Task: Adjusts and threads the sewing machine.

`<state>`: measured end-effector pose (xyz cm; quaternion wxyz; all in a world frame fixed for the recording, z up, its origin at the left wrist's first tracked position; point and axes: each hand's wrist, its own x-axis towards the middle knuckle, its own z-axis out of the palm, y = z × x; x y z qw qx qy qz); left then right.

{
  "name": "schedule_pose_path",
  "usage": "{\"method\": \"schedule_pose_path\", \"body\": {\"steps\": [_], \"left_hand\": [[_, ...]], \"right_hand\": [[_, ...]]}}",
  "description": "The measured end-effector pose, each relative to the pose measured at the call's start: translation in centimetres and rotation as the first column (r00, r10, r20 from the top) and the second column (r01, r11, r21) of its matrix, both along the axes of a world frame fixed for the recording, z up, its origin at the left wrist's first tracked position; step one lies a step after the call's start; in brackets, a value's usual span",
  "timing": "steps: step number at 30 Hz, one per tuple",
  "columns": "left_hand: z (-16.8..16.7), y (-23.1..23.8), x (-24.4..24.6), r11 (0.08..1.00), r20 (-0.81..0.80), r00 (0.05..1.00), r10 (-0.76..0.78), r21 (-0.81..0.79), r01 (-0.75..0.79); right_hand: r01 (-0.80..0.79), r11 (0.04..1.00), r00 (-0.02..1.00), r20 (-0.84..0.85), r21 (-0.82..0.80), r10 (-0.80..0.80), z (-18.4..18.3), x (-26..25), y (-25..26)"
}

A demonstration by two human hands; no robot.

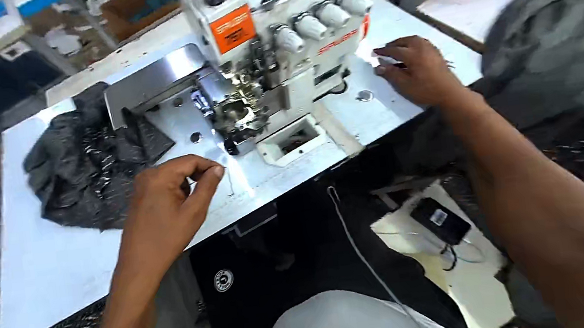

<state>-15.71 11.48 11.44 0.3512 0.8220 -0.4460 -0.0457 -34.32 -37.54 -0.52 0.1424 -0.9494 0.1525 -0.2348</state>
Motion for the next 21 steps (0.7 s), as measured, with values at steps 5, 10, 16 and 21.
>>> {"method": "schedule_pose_path", "body": {"steps": [5,10,16,21], "left_hand": [[0.5,0.2,-0.3,0.999,0.011,1.0,0.028,0.022,-0.028],[0.7,-1.4,-1.8,0.998,-0.016,0.998,-0.056,0.009,0.056],[2.4,0.0,-2.6,0.997,0.041,0.997,-0.068,0.04,0.066],[2.3,3.1,-2.2,0.992,-0.305,0.944,-0.123,-0.028,0.12]], "right_hand": [[0.163,0.985,0.911,0.392,-0.051,-0.13,2.9,-1.1,9.6],[-0.464,0.816,0.849,0.438,0.346,0.297,5.6,1.2,26.1],[-0.719,0.491,0.695,0.489,0.492,0.527,2.9,4.9,29.5],[-0.567,0.585,0.821,0.338,0.58,0.46,8.9,4.0,29.3]]}}
